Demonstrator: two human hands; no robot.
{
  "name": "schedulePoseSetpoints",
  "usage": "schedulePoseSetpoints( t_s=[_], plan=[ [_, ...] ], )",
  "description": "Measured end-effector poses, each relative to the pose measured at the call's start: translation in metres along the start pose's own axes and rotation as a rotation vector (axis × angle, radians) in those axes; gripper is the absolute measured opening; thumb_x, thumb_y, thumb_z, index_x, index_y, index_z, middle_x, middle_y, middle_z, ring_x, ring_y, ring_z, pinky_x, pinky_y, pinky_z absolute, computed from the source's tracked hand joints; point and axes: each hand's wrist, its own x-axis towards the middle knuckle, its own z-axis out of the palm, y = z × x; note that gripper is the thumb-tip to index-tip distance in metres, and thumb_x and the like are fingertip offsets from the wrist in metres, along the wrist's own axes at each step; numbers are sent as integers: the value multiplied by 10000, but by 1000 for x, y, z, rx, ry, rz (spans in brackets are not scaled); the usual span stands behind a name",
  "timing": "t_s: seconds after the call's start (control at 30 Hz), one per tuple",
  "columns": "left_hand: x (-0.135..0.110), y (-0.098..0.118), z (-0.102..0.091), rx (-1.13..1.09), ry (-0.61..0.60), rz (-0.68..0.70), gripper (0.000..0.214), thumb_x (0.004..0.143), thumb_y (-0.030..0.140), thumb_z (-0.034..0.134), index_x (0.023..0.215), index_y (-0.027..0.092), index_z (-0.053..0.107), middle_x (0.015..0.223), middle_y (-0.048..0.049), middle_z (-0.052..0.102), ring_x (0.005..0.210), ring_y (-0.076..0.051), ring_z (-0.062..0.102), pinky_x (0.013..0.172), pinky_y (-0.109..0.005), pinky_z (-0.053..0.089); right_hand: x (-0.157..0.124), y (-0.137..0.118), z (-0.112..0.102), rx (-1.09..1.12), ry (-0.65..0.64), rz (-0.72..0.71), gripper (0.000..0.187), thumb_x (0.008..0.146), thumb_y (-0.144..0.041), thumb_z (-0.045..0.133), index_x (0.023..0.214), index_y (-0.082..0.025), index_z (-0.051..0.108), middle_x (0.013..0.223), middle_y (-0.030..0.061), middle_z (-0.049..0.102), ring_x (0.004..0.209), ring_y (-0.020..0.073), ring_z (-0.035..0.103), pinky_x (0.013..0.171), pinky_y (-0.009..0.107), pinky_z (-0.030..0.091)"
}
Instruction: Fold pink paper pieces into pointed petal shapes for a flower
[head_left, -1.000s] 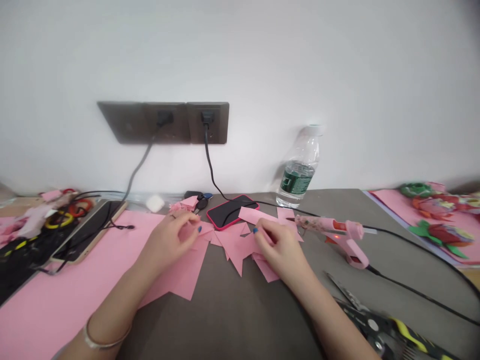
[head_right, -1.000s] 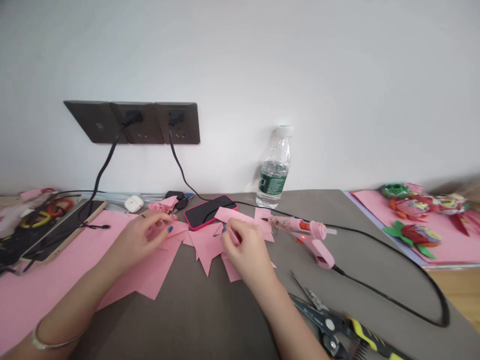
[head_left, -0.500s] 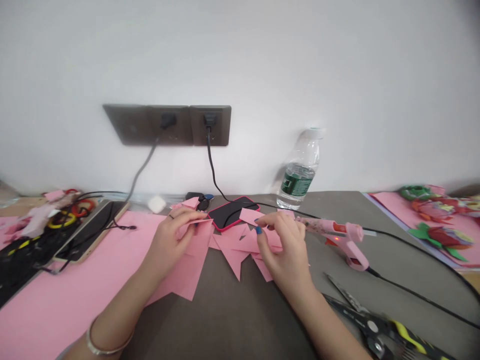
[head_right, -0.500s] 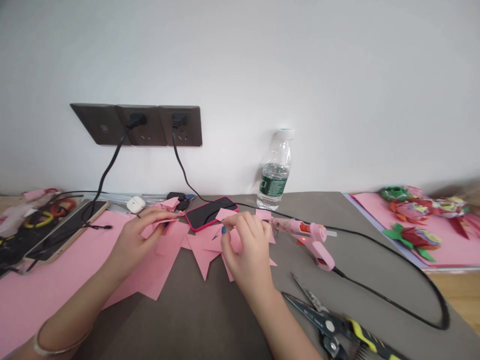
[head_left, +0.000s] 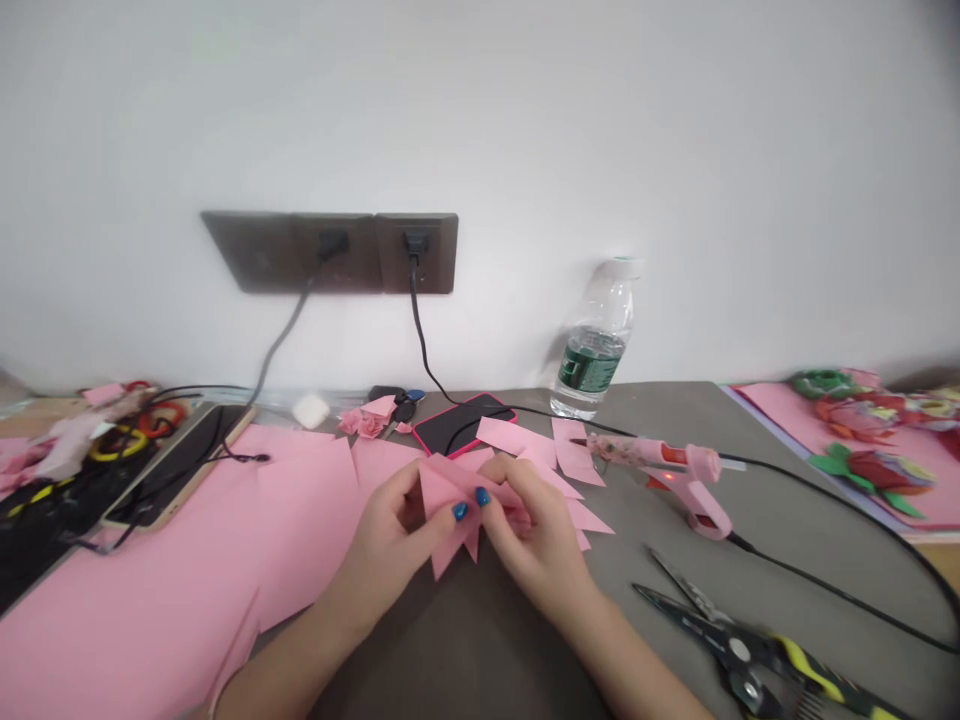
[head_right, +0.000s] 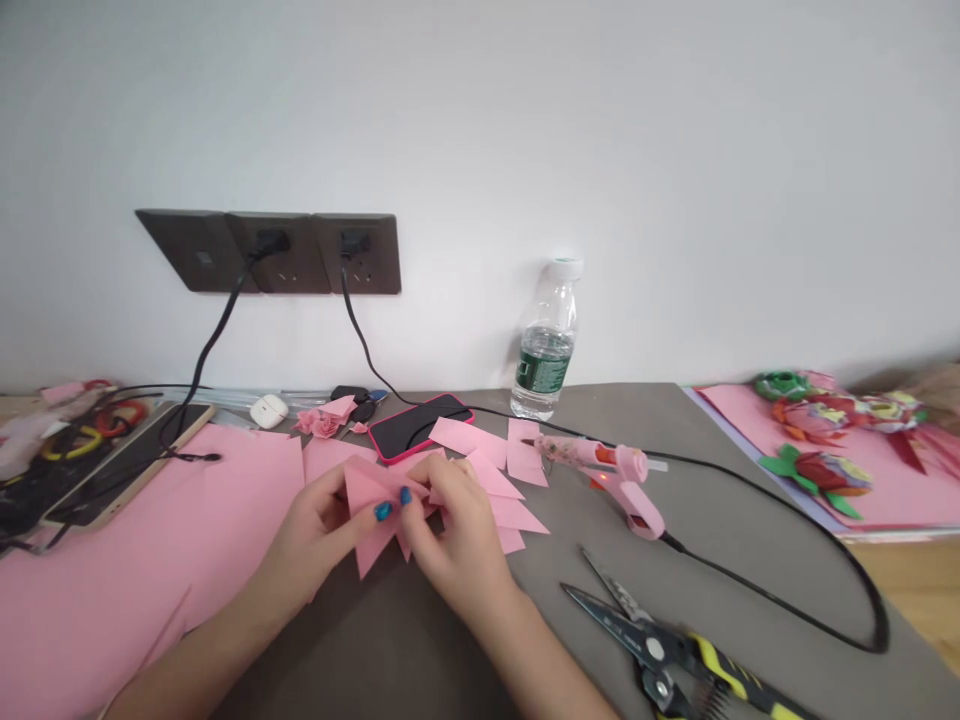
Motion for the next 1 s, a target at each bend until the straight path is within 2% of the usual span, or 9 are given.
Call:
schedulePoseSetpoints(
  t_s=[0.07,0.2,0.3,0.37,0.5,0.67,0.87,1.0],
  plan=[
    [0,0,-2,23,-11,36,105,910,264,638,990,201,613,923,-26,699,859,-171,654,741,-252,521,1,3,-2,40,-15,82,205,961,-221,460,757,-213,479,685,-8,500,656,168,456,613,289,354],
    [0,-4,-9,80,88,230,215,943,214,595,1126,263,494,904,6,663,807,-146,640,749,-254,531,2,5,-5,149,-68,138,255,981,-292,445,742,-210,477,676,-15,457,634,157,424,592,281,345],
    [2,-6,-15,258,32,391,209,923,141,581,1093,260,597,921,-4,682,779,-137,647,740,-243,537,2,6,-6,276,-93,161,316,990,-357,458,710,-211,466,676,-13,464,624,151,432,575,270,356],
    [3,-5,-16,352,-10,426,194,886,103,593,992,242,677,899,-7,713,771,-136,670,734,-231,545,2,6,-7,336,-93,182,342,986,-420,481,718,-209,496,686,-5,492,626,154,454,567,265,377],
    [4,-1,-14,290,89,321,164,829,143,665,963,217,726,953,-32,777,829,-168,745,752,-233,590,4,6,-6,396,-119,209,332,929,-517,577,808,-208,582,737,22,572,682,184,530,594,281,441],
    [2,1,-13,235,162,178,198,797,228,734,992,216,770,933,-51,821,828,-202,781,725,-234,616,5,7,-4,424,-103,252,330,919,-504,603,760,-216,573,696,5,534,641,172,482,592,290,420],
    [0,4,-11,191,241,177,181,772,239,748,936,230,826,921,-46,826,786,-214,789,652,-236,638,5,12,-3,497,-7,190,308,893,-445,670,712,-211,585,704,-2,526,665,165,465,617,288,384],
    [-1,6,-9,160,286,196,156,752,233,762,883,253,844,872,-27,827,746,-203,782,666,-237,639,5,12,1,571,60,173,332,873,-418,707,659,-209,561,681,-13,500,658,162,454,612,286,362]
  ],
)
